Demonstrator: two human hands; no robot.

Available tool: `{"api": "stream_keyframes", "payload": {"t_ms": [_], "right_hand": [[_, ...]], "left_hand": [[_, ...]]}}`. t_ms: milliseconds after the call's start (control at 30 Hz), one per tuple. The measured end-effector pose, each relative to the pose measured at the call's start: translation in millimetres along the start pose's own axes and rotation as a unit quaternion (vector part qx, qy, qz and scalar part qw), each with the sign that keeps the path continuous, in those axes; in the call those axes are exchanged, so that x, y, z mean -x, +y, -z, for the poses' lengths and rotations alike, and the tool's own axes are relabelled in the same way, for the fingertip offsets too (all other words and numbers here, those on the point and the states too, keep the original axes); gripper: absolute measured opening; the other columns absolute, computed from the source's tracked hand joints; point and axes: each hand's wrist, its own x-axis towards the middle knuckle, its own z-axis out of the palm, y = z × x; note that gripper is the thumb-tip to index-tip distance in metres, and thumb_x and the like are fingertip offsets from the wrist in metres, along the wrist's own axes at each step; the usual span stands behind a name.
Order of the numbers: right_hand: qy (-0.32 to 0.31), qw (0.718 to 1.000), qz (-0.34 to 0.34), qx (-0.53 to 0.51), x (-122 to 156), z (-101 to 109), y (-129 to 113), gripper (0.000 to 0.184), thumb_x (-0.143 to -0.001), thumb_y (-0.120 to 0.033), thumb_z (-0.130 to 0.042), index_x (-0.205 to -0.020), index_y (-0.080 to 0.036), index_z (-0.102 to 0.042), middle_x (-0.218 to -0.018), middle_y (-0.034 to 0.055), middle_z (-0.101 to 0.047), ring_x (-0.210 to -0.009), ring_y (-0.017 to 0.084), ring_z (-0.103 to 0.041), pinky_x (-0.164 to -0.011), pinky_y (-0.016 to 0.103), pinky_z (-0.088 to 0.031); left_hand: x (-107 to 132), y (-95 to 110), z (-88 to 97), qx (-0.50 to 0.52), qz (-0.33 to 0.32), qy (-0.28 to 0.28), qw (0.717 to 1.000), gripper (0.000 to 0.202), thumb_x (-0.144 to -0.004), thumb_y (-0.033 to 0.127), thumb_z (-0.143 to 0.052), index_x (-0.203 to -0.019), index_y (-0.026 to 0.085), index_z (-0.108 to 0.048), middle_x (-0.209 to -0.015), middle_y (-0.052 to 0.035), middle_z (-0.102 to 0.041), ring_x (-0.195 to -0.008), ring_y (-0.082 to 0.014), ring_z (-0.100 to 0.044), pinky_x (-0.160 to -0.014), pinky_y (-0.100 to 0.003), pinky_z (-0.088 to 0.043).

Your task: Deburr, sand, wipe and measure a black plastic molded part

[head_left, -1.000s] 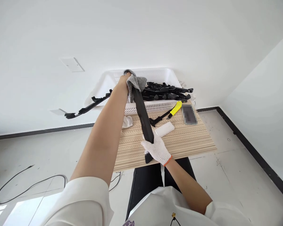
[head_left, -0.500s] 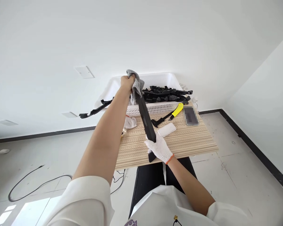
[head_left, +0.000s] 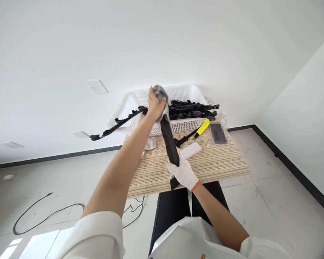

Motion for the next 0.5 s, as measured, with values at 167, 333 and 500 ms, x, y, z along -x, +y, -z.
{"api": "stream_keyframes", "payload": {"t_ms": [167,333,500], "right_hand": [[0.022,0.996,0.047,0.065,2.8,6.2,0.3,0.023,-0.078,-0.035,-0.064,-0.095,-0.021,-0.061,-0.087,0.002,-0.065,-0.078,0.018,-0.065,-0.069,0.03,-0.055],[-0.017,1.0,0.009,0.021,3.3,5.7,-2.3,0.022,-0.08,-0.036,-0.062,-0.097,-0.022,-0.058,-0.084,0.0003,-0.064,-0.059,0.016,-0.062,-0.057,0.03,-0.053],[-0.02,1.0,-0.002,0.001,0.4,2.2,1.3,0.022,-0.081,-0.036,-0.061,-0.097,-0.023,-0.055,-0.079,-0.001,-0.062,-0.052,0.014,-0.059,-0.052,0.03,-0.053]], "left_hand": [[42.9,-8.3,1.7,-0.083,-0.12,-0.096,0.985,0.078,-0.096,0.052,-0.043,-0.158,0.015,-0.01,-0.167,-0.0165,0.002,-0.153,-0.0297,0.009,-0.122,-0.052,0.003],[37.3,-19.5,11.2,-0.106,-0.148,-0.108,0.977,0.077,-0.098,0.057,-0.034,-0.158,0.015,-0.01,-0.167,-0.0134,-0.001,-0.153,-0.029,0.007,-0.124,-0.05,0.002],[6.0,-27.3,11.7,-0.111,-0.117,-0.09,0.983,0.079,-0.096,0.059,-0.039,-0.158,0.017,-0.015,-0.167,-0.0129,-0.006,-0.153,-0.0296,0.006,-0.124,-0.05,0.003]]}}
